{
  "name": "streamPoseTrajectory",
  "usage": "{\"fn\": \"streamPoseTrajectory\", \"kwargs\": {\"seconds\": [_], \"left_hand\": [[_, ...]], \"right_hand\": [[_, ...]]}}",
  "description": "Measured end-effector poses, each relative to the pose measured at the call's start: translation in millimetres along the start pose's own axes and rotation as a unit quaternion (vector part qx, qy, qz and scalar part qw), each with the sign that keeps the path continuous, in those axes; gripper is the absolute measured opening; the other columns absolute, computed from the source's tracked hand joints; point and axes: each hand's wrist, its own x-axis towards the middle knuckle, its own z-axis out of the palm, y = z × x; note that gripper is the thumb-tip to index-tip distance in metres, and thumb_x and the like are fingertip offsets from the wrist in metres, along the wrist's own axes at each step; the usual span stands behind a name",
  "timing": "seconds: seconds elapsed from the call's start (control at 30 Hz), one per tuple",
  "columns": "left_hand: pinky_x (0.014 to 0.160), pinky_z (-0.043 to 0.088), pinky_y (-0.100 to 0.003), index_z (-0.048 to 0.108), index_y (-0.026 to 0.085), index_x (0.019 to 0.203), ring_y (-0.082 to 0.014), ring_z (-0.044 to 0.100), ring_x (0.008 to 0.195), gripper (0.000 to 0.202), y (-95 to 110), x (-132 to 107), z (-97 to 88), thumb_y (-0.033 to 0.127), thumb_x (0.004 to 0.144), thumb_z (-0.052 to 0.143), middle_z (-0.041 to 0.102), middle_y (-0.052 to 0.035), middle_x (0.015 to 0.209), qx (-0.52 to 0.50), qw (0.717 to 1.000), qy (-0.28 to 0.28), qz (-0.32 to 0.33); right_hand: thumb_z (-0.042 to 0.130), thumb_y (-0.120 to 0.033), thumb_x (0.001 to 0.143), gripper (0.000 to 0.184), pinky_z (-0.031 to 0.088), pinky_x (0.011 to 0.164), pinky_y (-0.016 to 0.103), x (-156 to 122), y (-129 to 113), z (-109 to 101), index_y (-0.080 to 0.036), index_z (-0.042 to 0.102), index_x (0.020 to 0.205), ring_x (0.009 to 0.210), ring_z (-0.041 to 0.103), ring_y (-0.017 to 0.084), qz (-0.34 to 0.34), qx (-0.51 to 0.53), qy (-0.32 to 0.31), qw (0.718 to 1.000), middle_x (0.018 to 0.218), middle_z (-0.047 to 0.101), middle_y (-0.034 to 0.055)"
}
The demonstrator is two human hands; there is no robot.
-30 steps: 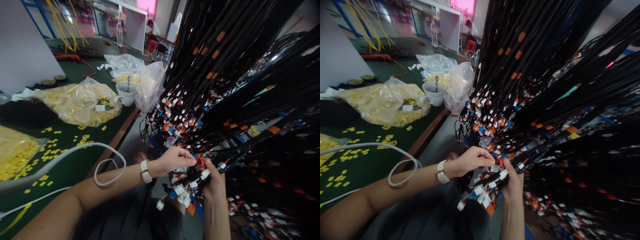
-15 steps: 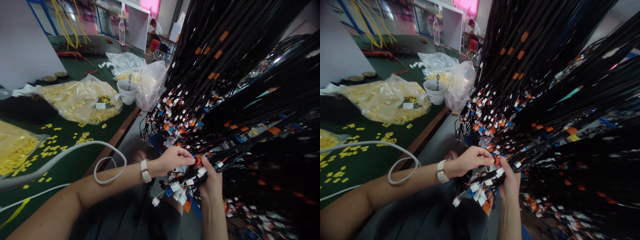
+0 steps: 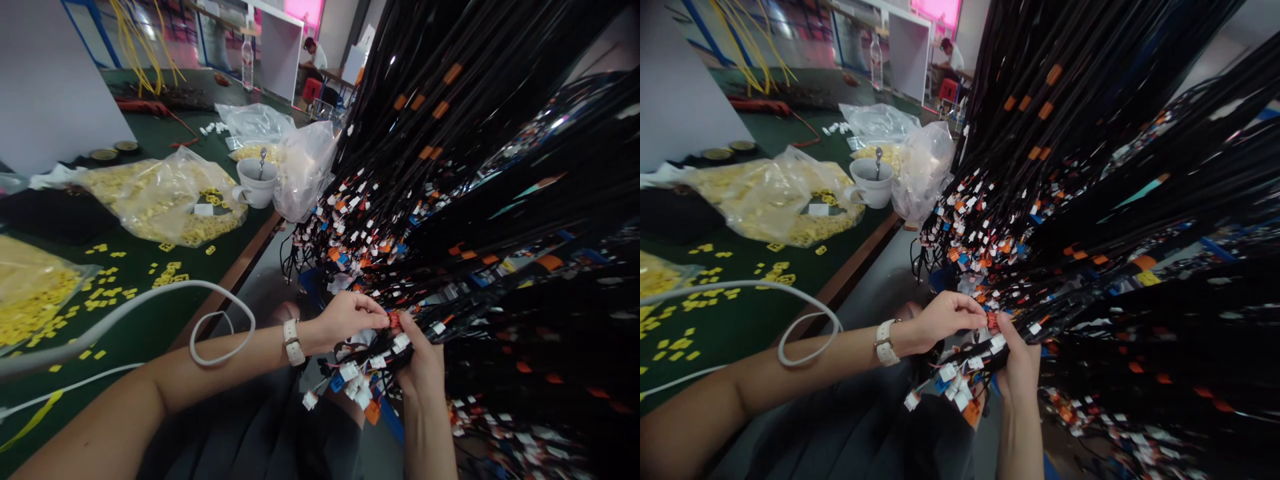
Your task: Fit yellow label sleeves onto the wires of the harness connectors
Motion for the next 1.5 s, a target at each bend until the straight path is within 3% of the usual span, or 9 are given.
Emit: {"fn": "streamPoseTrajectory", "kwargs": {"seconds": [0.1, 0.2, 0.33, 0.57, 0.8, 1.0, 1.3, 1.5], "left_hand": [[0.044, 0.023, -0.017, 0.065, 0.012, 0.086, -0.0028, 0.035, 0.047, 0.034, 0.5, 0.0, -2.5, 0.034, 0.062, 0.073, 0.049, 0.0048, 0.056, -0.016, 1.0, -0.017, -0.016], [0.041, 0.016, -0.019, 0.062, 0.015, 0.103, -0.0017, 0.026, 0.043, 0.042, 1.7, -0.4, -3.9, 0.036, 0.068, 0.07, 0.046, 0.0068, 0.055, -0.026, 0.996, -0.081, -0.037], [0.044, 0.021, -0.019, 0.061, 0.019, 0.11, -0.0016, 0.028, 0.044, 0.037, 2.8, -0.5, -2.8, 0.032, 0.076, 0.062, 0.051, 0.0051, 0.06, -0.022, 0.991, -0.131, -0.031], [0.046, 0.027, -0.018, 0.068, 0.013, 0.086, -0.002, 0.034, 0.045, 0.021, 4.9, 0.1, -0.2, 0.029, 0.072, 0.065, 0.053, 0.0029, 0.059, -0.015, 0.995, -0.095, -0.034], [0.059, 0.039, -0.02, 0.069, 0.012, 0.074, -0.0074, 0.051, 0.061, 0.026, 0.8, 1.0, 1.1, 0.036, 0.063, 0.072, 0.062, -0.002, 0.068, -0.012, 0.998, -0.062, -0.005], [0.055, 0.036, -0.02, 0.066, 0.012, 0.065, -0.007, 0.047, 0.058, 0.028, -3.8, 2.1, 0.3, 0.04, 0.061, 0.072, 0.058, -0.0005, 0.062, 0.0, 0.999, -0.036, -0.002], [0.052, 0.033, -0.019, 0.062, 0.011, 0.061, -0.0058, 0.045, 0.055, 0.03, -10.3, 3.2, 3.7, 0.04, 0.06, 0.073, 0.054, 0.0005, 0.058, -0.031, 0.999, -0.021, -0.018], [0.052, 0.035, -0.02, 0.063, 0.011, 0.062, -0.0062, 0.047, 0.053, 0.032, -16.0, 4.9, 5.1, 0.041, 0.059, 0.074, 0.056, -0.0004, 0.059, -0.037, 0.999, -0.001, -0.031]], "right_hand": [[0.078, -0.026, 0.059, 0.022, 0.045, 0.052, 0.022, 0.9, 0.3, -0.6, -0.015, 0.064, 0.073, 0.053, 0.052, 0.01, 0.01, -0.004, -0.003, 1.0, 0.062, 0.059, -0.0015], [0.078, -0.028, 0.06, 0.025, 0.049, 0.058, 0.025, 1.8, -0.1, -2.4, -0.017, 0.065, 0.077, 0.058, 0.056, 0.012, 0.023, -0.011, -0.015, 1.0, 0.068, 0.062, -0.0004], [0.078, -0.03, 0.059, 0.026, 0.05, 0.062, 0.028, 2.8, -1.8, -5.4, -0.018, 0.065, 0.079, 0.063, 0.058, 0.014, 0.018, -0.026, -0.035, 0.999, 0.072, 0.063, 0.0004], [0.078, -0.028, 0.06, 0.023, 0.048, 0.058, 0.024, 2.6, -4.6, -5.7, -0.019, 0.065, 0.075, 0.058, 0.055, 0.012, 0.001, -0.032, -0.053, 0.998, 0.065, 0.06, -0.0013], [0.078, -0.03, 0.058, 0.029, 0.051, 0.067, 0.031, 3.9, -3.9, -5.7, -0.019, 0.066, 0.082, 0.07, 0.061, 0.017, 0.012, -0.043, -0.048, 0.998, 0.079, 0.066, 0.0024], [0.079, -0.029, 0.058, 0.027, 0.05, 0.063, 0.028, 5.6, -1.7, -4.5, -0.019, 0.065, 0.079, 0.063, 0.059, 0.015, -0.002, -0.048, -0.032, 0.998, 0.073, 0.065, 0.0], [0.079, -0.025, 0.058, 0.034, 0.05, 0.067, 0.028, 5.4, 0.0, -6.0, -0.021, 0.065, 0.089, 0.069, 0.06, 0.015, 0.006, -0.045, -0.017, 0.999, 0.081, 0.066, -0.0003], [0.079, -0.025, 0.057, 0.029, 0.05, 0.066, 0.028, 6.0, 1.5, -6.7, -0.019, 0.065, 0.083, 0.067, 0.06, 0.015, -0.007, -0.068, -0.013, 0.998, 0.077, 0.066, 0.0003]]}}
